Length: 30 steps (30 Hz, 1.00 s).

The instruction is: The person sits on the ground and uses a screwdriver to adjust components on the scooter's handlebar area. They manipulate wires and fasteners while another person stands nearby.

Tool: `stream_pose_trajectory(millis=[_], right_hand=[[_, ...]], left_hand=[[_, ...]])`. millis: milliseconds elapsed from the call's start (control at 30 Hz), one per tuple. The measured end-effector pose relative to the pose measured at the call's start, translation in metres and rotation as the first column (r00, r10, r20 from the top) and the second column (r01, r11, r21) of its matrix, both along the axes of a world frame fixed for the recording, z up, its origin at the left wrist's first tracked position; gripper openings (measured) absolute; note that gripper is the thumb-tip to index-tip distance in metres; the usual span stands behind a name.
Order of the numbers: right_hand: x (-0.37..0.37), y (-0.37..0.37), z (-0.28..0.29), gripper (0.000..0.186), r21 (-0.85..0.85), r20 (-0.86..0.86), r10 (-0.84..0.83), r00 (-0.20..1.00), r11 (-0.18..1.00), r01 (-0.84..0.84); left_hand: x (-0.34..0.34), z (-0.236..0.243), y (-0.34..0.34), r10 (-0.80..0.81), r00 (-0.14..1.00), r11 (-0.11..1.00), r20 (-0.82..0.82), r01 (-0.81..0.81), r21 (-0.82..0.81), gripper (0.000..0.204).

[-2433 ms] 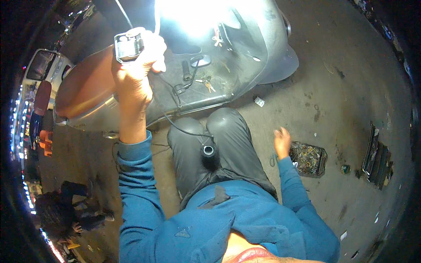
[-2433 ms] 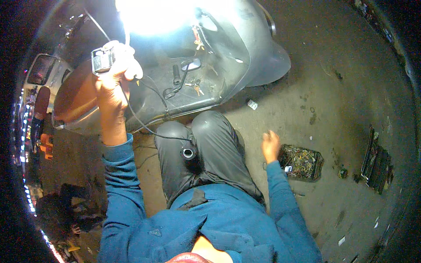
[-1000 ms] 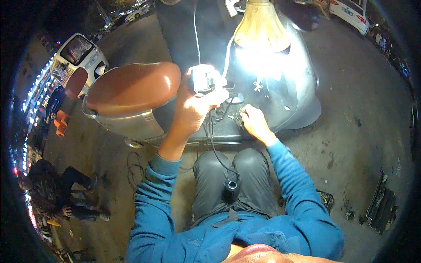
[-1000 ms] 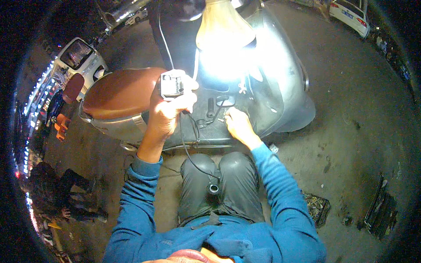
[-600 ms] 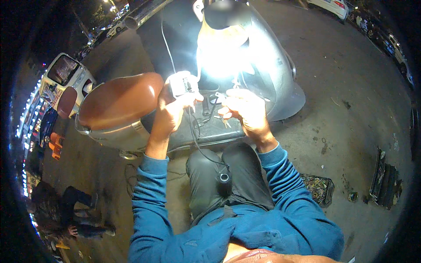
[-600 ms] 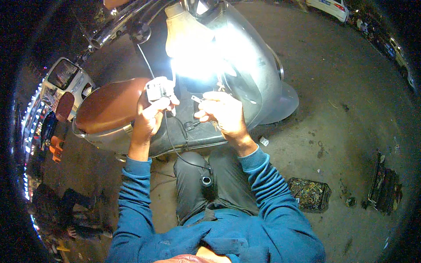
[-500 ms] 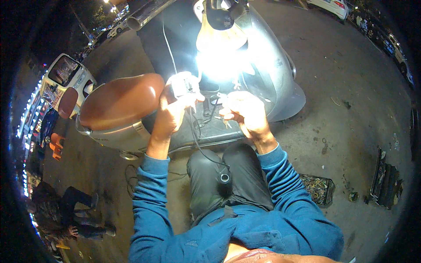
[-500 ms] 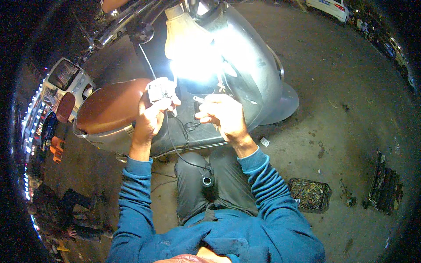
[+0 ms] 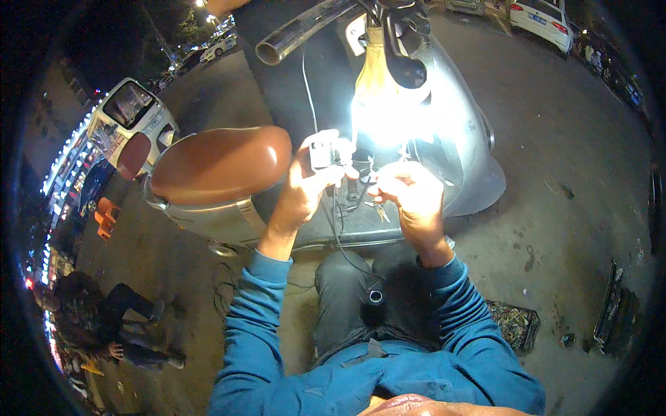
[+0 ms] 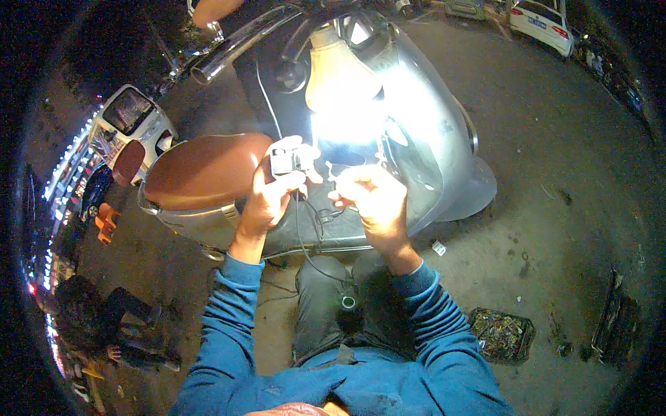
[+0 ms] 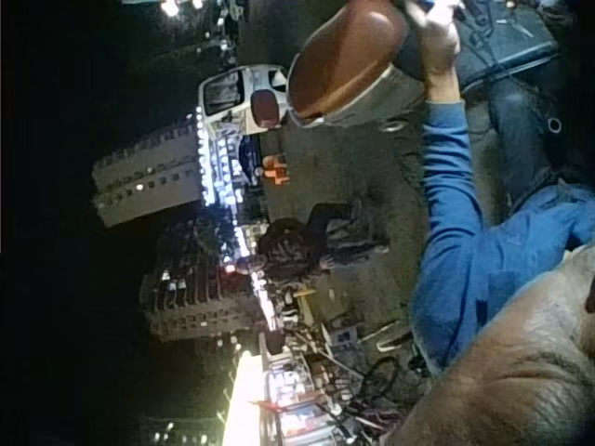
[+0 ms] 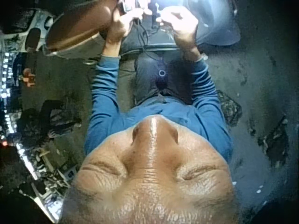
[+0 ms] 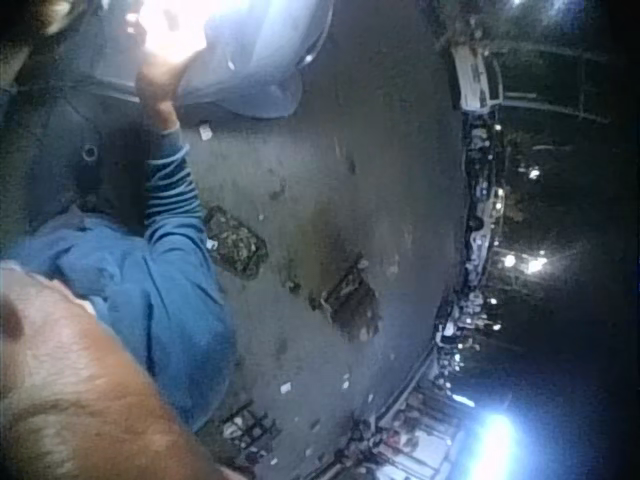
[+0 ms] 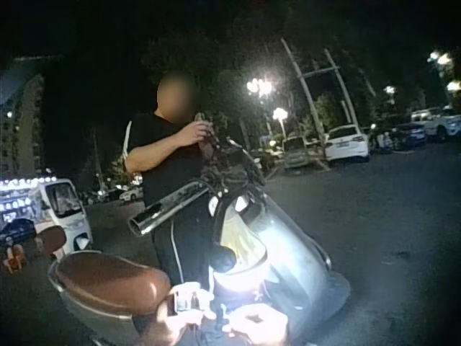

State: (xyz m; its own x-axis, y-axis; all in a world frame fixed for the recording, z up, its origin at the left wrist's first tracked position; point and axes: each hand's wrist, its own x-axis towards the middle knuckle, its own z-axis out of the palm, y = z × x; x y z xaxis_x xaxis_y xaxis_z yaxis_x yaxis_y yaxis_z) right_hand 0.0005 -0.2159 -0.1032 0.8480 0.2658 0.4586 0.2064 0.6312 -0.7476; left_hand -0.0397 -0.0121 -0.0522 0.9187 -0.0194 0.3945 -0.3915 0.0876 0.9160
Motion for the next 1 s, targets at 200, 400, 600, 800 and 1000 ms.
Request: stream_pose_trajectory(millis=[200,400,600,800,1000], right_hand=[[-0.008,0.005,0.018,0.014,-0.023,0.017,0.006,1.0,1.0,-0.006],[-0.01,0.021,0.025,0.015,-0.01,0.061,-0.105,0.993,0.994,0.106],[0.0,0.031,0.02,0.009,-0.023,0.117,-0.224,0.968,0.973,0.228],[0.005,0.042,0.023,0.008,-0.021,0.38,-0.566,0.731,0.785,0.619],[0.001,0.056,0.026,0.014,-0.056,0.324,-0.642,0.695,0.72,0.692]], left_hand=[[0.005,-0.005,0.007,0.0,1.0,1.0,-0.005,0.0,0.016,0.059],[0.006,-0.007,0.008,0.023,0.999,0.999,0.041,-0.025,0.043,0.058],[0.006,-0.01,-0.001,0.137,0.983,0.978,0.121,-0.153,0.138,0.061],[0.009,-0.017,-0.011,0.278,0.9,0.853,0.336,-0.392,0.345,0.057],[0.009,-0.02,-0.016,0.338,0.846,0.766,0.413,-0.502,0.402,0.059]])
